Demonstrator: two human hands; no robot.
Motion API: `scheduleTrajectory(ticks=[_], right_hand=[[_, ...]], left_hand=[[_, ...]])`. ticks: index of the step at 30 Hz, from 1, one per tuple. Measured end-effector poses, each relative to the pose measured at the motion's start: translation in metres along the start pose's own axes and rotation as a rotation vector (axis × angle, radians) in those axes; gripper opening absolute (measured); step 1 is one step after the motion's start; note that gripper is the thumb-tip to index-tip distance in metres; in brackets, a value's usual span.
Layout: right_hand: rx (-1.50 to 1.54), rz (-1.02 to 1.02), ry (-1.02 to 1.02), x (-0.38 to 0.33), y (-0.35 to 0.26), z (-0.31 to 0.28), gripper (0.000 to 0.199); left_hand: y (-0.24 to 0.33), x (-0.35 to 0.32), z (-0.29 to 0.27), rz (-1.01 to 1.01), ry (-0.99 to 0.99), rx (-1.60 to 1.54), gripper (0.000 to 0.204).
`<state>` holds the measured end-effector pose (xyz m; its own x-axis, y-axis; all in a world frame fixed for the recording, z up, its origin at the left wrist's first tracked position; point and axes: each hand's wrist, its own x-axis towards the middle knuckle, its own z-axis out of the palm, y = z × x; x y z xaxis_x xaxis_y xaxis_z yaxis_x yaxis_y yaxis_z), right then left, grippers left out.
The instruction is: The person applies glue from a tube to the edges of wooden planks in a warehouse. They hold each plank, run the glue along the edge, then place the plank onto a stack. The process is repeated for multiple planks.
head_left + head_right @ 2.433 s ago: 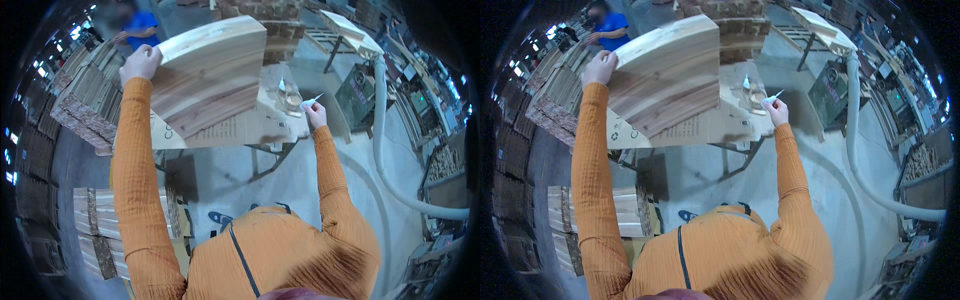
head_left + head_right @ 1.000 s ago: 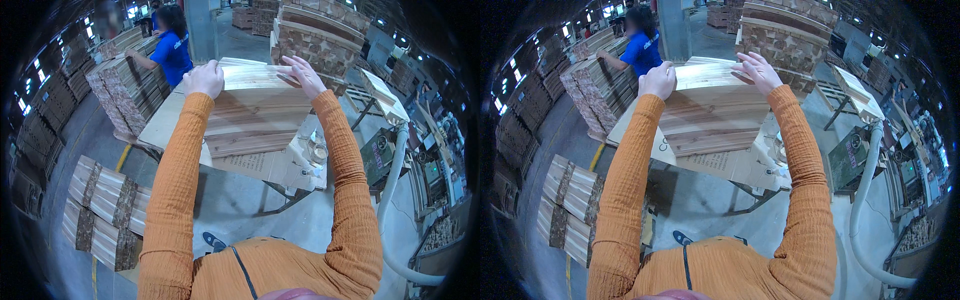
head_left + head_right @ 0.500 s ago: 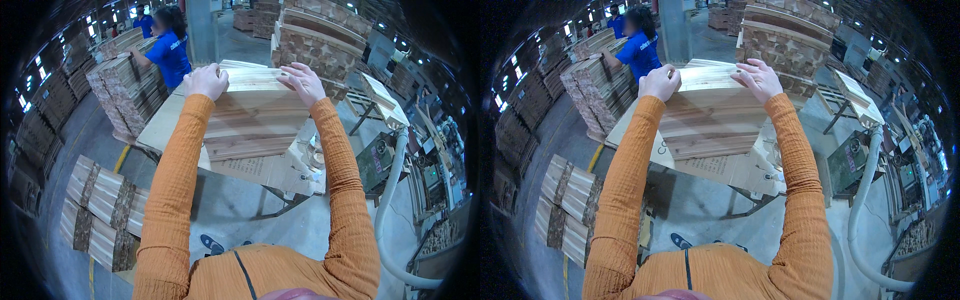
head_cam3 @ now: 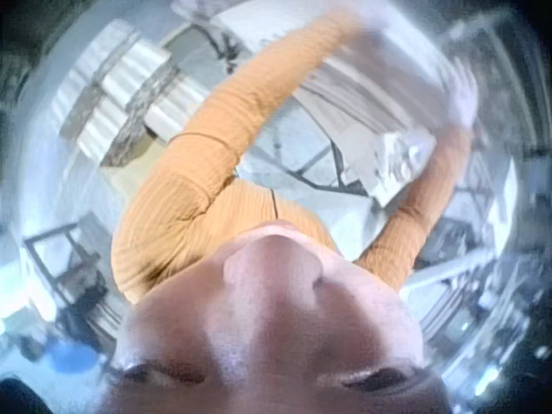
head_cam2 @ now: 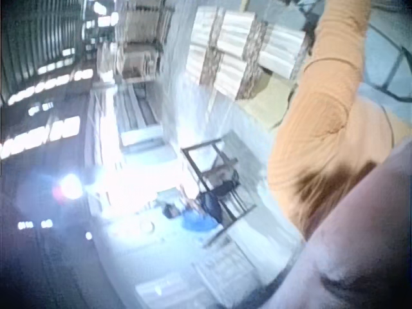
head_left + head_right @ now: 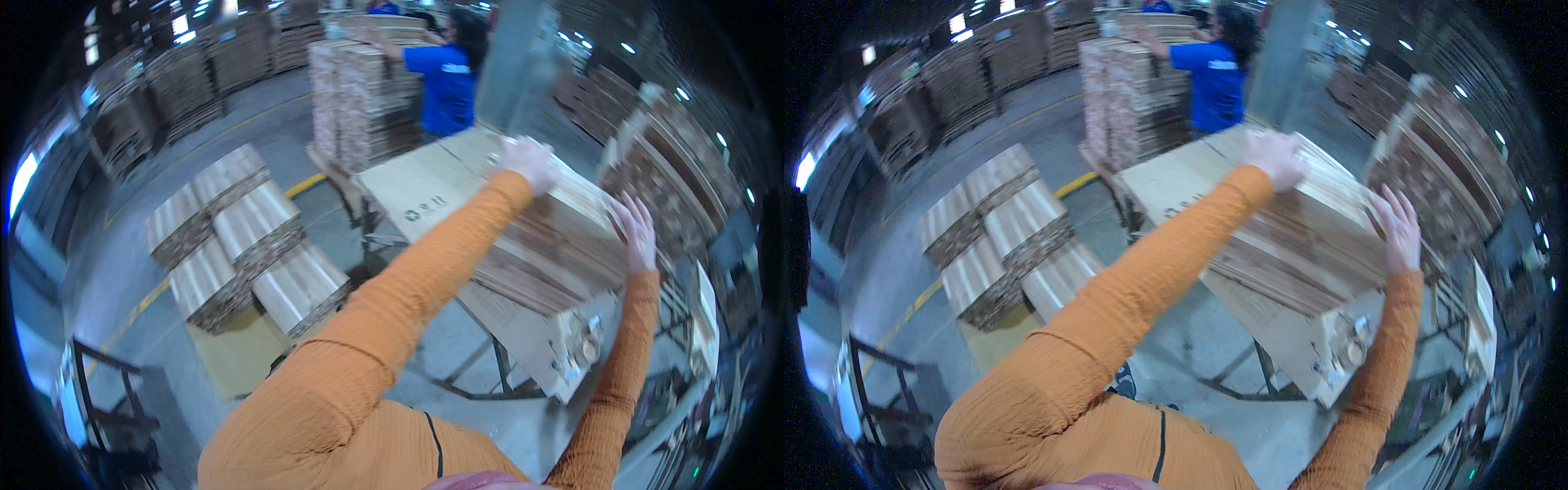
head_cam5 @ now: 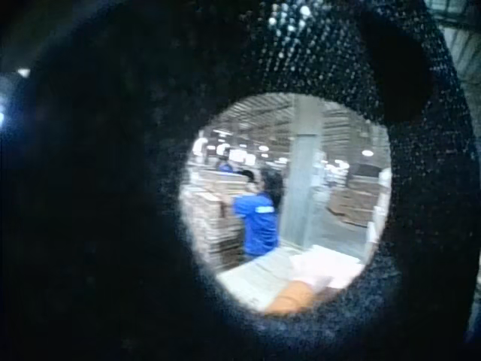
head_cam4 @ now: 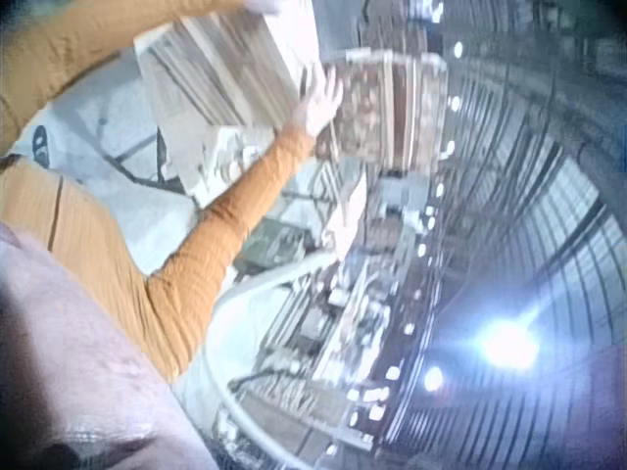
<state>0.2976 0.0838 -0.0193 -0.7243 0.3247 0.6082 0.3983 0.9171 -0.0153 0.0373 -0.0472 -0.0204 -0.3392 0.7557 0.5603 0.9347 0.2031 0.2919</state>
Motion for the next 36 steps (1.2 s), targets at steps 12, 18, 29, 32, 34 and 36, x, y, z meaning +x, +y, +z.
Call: scheduleTrajectory(ticks=[12,18,29,32,34,36], right_hand=[[0.153,0.436,0.085,0.055,0.066,0.021,0.054],[0.058,0.63,-0.004,0.066,0.07,0.054,0.043],[0.166,0.654,0.209,0.062,0.102,0.048,0.031],[0.213,0.597,0.236,0.051,0.123,0.048,0.031],[0.185,0.55,0.215,0.049,0.134,0.046,0.029],[0.337,0.573,0.216,0.053,0.131,0.056,0.027]], left_hand=[[0.003,-0.006,-0.01,0.0,-0.001,-0.023,0.038],[-0.011,-0.005,-0.004,-0.057,0.04,0.032,0.035],[-0.002,0.006,0.001,-0.011,0.031,-0.006,0.036],[0.003,0.006,0.002,0.008,0.029,-0.032,0.036],[0.006,0.007,0.003,0.002,0.022,-0.032,0.036],[0.001,0.006,0.003,-0.008,0.038,-0.018,0.035]])
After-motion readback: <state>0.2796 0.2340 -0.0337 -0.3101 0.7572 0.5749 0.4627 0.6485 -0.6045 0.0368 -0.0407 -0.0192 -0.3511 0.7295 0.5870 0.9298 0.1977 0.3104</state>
